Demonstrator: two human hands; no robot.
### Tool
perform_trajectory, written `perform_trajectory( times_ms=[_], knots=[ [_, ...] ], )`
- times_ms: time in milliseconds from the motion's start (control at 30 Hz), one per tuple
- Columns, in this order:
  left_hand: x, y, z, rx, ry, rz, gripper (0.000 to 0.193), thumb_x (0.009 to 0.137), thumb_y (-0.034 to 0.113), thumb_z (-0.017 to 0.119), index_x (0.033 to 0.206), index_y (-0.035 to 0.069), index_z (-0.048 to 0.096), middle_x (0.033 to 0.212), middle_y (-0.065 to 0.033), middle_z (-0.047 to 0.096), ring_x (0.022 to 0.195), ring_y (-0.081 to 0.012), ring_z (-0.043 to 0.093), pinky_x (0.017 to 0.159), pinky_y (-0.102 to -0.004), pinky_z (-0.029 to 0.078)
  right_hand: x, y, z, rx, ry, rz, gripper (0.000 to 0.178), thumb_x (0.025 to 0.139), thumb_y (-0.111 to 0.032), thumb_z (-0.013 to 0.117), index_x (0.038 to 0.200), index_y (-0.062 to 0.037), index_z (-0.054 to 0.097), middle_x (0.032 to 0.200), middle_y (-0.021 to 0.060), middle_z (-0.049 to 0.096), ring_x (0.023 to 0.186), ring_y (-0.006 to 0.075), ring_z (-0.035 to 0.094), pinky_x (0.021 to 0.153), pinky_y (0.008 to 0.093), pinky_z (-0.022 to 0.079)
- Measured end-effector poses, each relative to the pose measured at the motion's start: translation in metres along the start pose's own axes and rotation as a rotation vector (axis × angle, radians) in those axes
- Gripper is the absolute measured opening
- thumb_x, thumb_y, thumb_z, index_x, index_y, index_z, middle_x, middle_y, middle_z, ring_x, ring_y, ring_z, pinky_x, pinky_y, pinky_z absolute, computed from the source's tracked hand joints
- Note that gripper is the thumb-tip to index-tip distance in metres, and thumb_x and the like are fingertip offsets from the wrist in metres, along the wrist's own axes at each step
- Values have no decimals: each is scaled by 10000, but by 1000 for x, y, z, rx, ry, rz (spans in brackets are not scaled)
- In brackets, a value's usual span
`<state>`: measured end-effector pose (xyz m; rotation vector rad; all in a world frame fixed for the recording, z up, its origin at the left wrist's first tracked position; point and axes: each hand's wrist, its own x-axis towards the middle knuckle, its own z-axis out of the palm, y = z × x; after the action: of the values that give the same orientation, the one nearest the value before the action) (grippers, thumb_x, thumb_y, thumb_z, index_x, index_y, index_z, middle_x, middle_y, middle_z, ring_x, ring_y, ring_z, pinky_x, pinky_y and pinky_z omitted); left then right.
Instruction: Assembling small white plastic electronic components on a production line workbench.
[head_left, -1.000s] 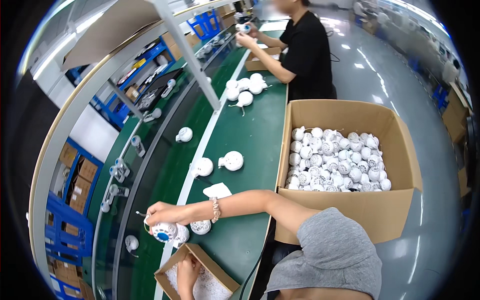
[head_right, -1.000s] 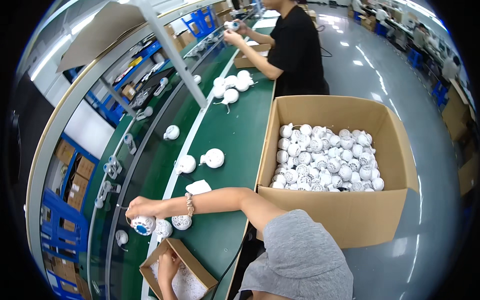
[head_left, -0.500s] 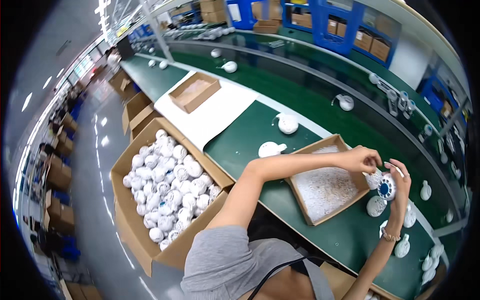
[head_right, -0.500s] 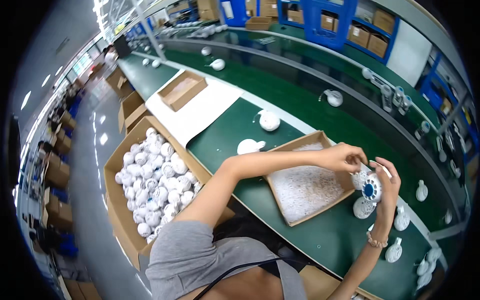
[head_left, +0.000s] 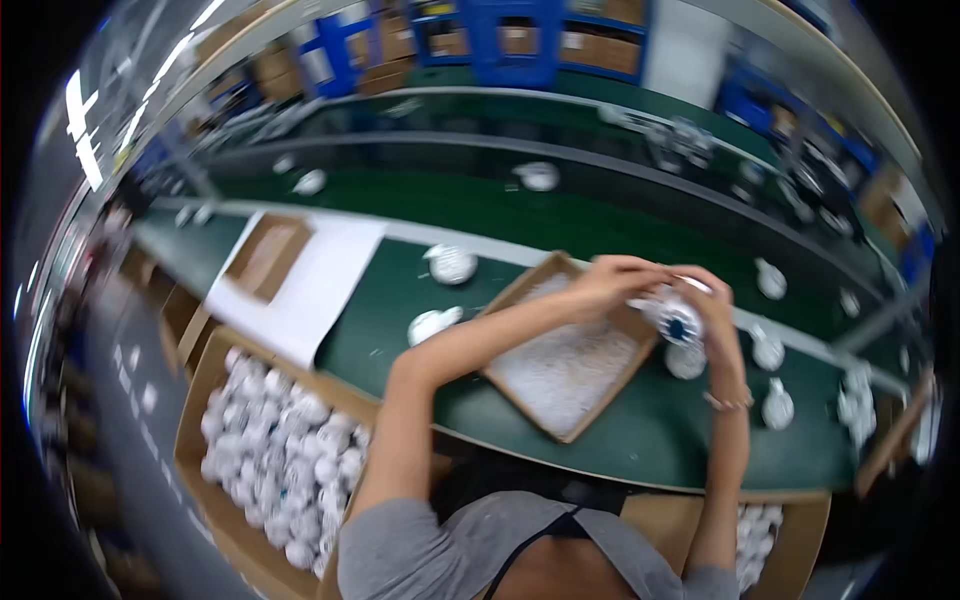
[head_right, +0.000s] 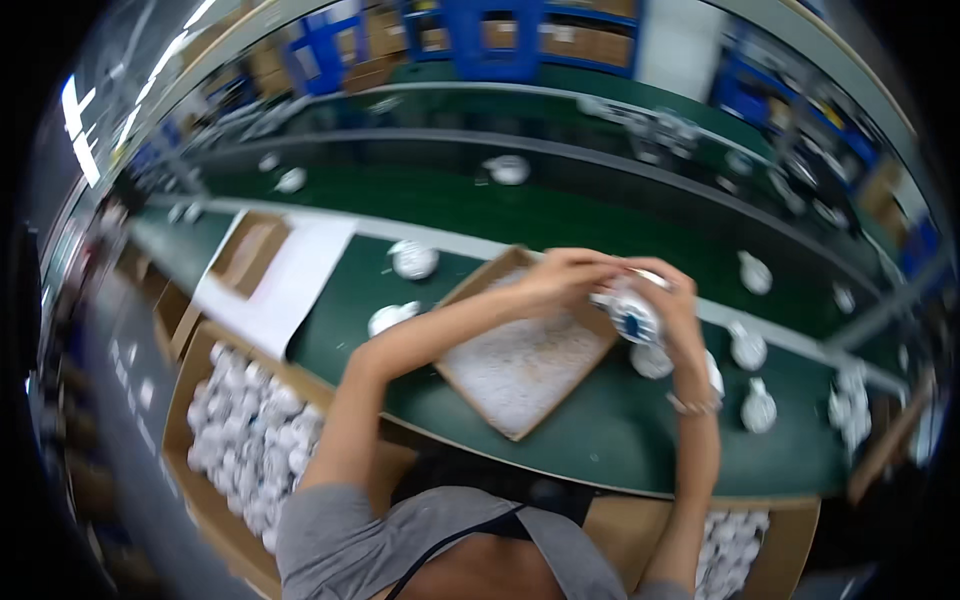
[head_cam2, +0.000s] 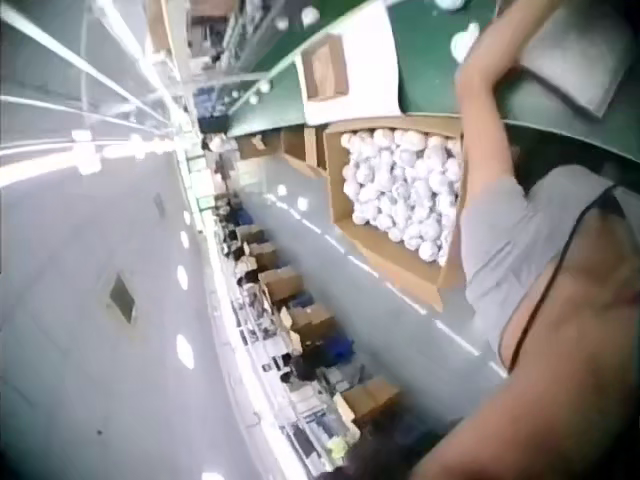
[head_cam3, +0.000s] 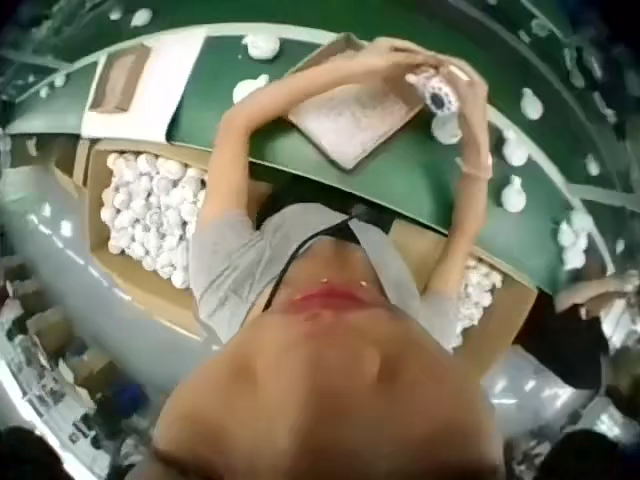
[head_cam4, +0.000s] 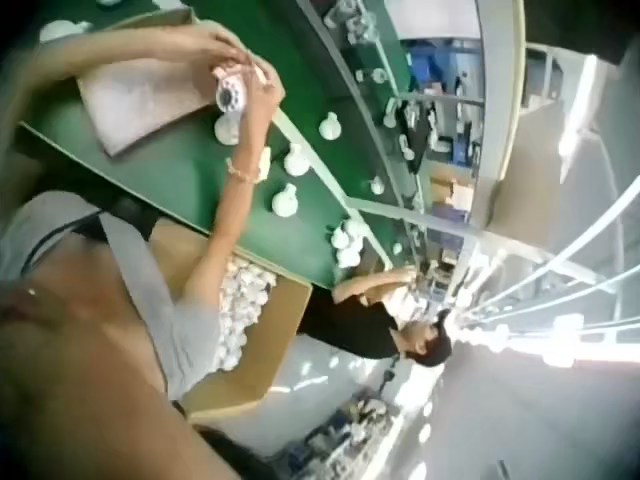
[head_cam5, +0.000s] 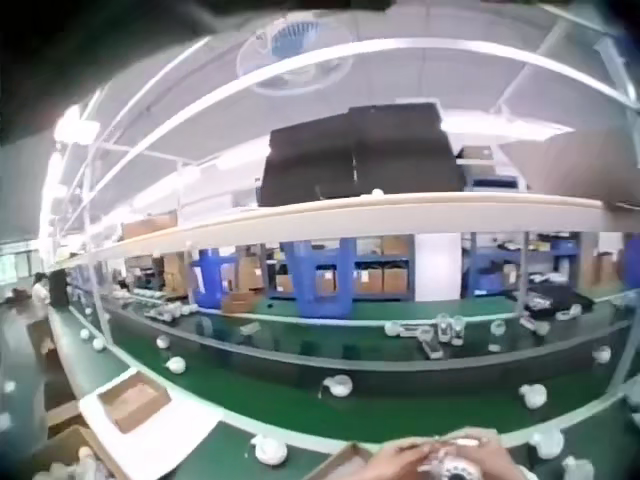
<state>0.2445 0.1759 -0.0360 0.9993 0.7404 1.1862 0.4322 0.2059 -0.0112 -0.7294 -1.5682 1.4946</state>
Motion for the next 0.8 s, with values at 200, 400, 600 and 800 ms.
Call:
perform_trajectory(
  times_ms=[200, 400, 600, 800],
  knots=[
    [12, -6, -5, -84, 101, -5, 364, 927, 134, 547, 1237, -41, 471, 1045, -111, 600, 954, -148, 571, 865, -240, 446, 13, 14, -14, 22, -59, -81, 181, 800, -92, 638, 961, -31, 692, 849, 74, 678, 754, 110, 632, 644, 180, 503],
    [4, -1, -2, -21, 58, 20, 314, 944, 153, 528, 1191, -41, 510, 997, -99, 611, 896, -113, 596, 826, -194, 483, 9, 9, -13, 242, -141, -4, 198, 776, -89, 605, 932, 4, 683, 894, 110, 691, 761, 126, 650, 680, 195, 516],
    [9, -8, 2, -2, 8, 23, 302, 938, 128, 533, 1189, -39, 523, 992, -101, 623, 885, -104, 601, 818, -186, 487, -3, 3, -17, 302, -128, 62, 206, 763, -93, 597, 915, 26, 670, 881, 120, 688, 744, 145, 658, 661, 199, 526],
    [6, -3, -11, 66, 55, 27, 317, 935, 93, 529, 1222, -39, 518, 1032, -97, 625, 911, -100, 602, 838, -182, 478, 12, 17, -11, 404, -135, 63, 177, 752, -93, 612, 868, 29, 666, 813, 102, 673, 696, 133, 643, 601, 200, 522]
  ],
)
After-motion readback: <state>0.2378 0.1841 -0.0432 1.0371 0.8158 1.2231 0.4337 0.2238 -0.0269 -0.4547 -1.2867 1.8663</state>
